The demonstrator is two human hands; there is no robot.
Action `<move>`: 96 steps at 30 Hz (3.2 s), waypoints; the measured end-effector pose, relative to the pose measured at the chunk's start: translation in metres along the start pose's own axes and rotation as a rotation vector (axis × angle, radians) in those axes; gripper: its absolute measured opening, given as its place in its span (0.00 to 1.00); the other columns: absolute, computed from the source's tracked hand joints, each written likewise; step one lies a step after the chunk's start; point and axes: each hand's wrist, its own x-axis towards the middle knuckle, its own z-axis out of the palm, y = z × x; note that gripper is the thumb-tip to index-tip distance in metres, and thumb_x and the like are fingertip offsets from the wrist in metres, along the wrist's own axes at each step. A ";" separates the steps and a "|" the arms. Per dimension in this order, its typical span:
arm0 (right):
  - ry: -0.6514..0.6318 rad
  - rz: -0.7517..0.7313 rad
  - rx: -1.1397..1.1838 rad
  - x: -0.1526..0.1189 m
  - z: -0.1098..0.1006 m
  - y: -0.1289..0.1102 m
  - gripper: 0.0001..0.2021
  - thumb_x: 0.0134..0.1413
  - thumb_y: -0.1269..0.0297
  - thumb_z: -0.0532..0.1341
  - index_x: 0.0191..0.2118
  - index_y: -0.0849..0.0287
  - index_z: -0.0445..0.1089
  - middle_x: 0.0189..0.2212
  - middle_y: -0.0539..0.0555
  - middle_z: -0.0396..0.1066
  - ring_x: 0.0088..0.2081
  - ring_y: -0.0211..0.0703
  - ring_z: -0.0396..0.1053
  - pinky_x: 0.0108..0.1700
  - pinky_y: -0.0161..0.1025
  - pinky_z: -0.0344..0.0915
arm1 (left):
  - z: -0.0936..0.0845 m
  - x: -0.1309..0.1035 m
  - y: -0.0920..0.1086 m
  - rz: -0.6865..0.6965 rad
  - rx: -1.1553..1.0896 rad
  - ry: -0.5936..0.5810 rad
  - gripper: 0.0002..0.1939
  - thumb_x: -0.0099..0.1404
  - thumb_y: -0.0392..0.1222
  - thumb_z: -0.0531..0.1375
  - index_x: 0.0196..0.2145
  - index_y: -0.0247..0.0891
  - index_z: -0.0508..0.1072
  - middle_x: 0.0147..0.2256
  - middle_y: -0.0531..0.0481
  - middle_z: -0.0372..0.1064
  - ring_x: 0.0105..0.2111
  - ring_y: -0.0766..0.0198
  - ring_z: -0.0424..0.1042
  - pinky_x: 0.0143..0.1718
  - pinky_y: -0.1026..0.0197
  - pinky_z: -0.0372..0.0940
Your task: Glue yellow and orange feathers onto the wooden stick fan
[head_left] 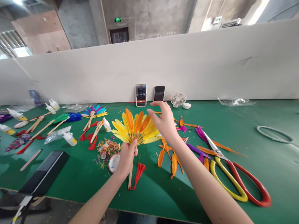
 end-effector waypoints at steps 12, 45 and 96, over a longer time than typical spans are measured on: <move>-0.192 -0.082 0.005 0.000 0.006 0.002 0.02 0.45 0.66 0.60 0.26 0.56 0.69 0.39 0.57 0.69 0.48 0.54 0.60 0.51 0.55 0.56 | -0.002 -0.006 -0.003 0.002 0.077 0.014 0.31 0.45 0.74 0.47 0.14 0.42 0.48 0.11 0.57 0.48 0.15 0.70 0.53 0.21 0.63 0.53; -0.350 -0.141 -0.066 -0.004 0.008 -0.006 0.09 0.43 0.67 0.62 0.18 0.57 0.62 0.43 0.58 0.68 0.54 0.59 0.55 0.53 0.59 0.55 | -0.002 -0.003 -0.008 -0.003 0.027 0.024 0.29 0.48 0.72 0.48 0.15 0.41 0.51 0.10 0.59 0.47 0.14 0.71 0.52 0.18 0.64 0.50; -0.010 -0.374 -0.259 -0.030 0.010 -0.027 0.09 0.54 0.72 0.50 0.33 0.54 0.66 0.35 0.54 0.71 0.47 0.48 0.62 0.55 0.52 0.50 | -0.002 -0.002 -0.012 -0.039 -0.089 0.135 0.28 0.47 0.69 0.54 0.17 0.41 0.51 0.12 0.60 0.48 0.15 0.71 0.52 0.20 0.64 0.51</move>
